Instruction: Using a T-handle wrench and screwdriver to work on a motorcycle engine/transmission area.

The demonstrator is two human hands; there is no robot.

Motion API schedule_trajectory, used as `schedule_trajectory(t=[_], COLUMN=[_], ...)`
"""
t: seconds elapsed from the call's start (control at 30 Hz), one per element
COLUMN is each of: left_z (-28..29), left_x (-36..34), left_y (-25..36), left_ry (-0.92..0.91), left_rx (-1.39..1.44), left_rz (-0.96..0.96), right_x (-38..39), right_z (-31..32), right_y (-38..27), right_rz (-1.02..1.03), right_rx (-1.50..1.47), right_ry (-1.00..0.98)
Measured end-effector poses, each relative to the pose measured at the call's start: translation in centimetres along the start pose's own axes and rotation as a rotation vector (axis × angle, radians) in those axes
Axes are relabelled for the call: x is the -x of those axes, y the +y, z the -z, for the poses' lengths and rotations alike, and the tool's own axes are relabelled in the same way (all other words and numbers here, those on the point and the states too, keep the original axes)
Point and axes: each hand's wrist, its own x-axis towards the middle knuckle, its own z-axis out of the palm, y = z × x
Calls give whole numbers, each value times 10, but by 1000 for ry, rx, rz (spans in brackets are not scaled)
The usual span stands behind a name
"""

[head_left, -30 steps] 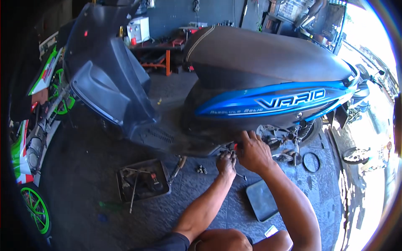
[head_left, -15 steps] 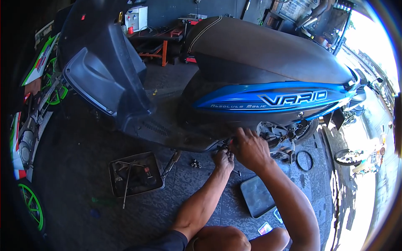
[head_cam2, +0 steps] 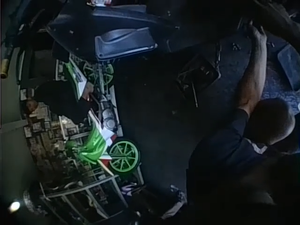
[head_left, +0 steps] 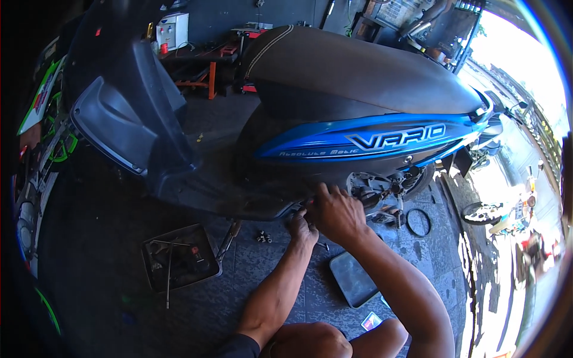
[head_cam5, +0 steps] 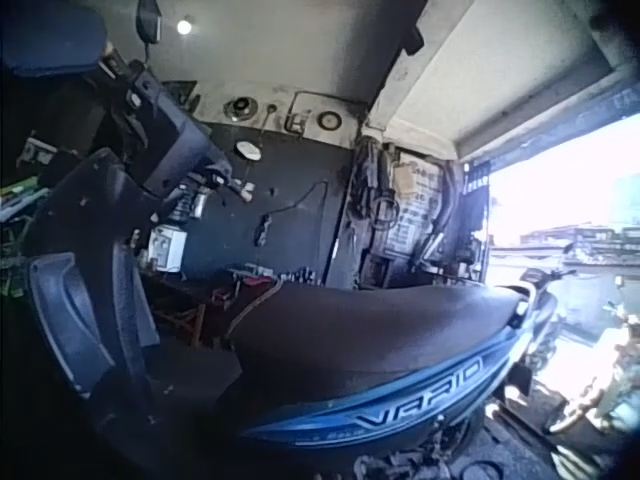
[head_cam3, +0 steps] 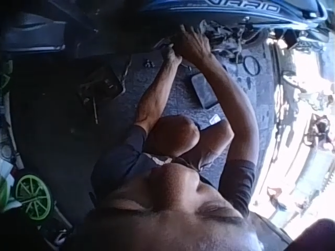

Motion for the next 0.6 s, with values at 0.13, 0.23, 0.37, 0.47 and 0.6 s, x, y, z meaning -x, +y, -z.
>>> schedule_trajectory(t=[0.13,0.23,0.37,0.47,0.6], left_z=[9,-13,-19,-23,-34], left_x=[-3,13,22,28,40], left_y=[6,-8,7,8,6], left_ry=[-26,-72,-125,-189,-236], left_rx=[-31,-52,-140,-136,-94], left_rz=[33,47,122,103,191], right_x=[-8,3,-9,3,2], right_z=[16,6,23,7,6], right_y=[-6,10,2,4,6], right_rz=[-182,-193,-279,-206,-200], right_rx=[35,-54,-94,-99,-50], right_ry=[-307,-228,-467,-224,-310])
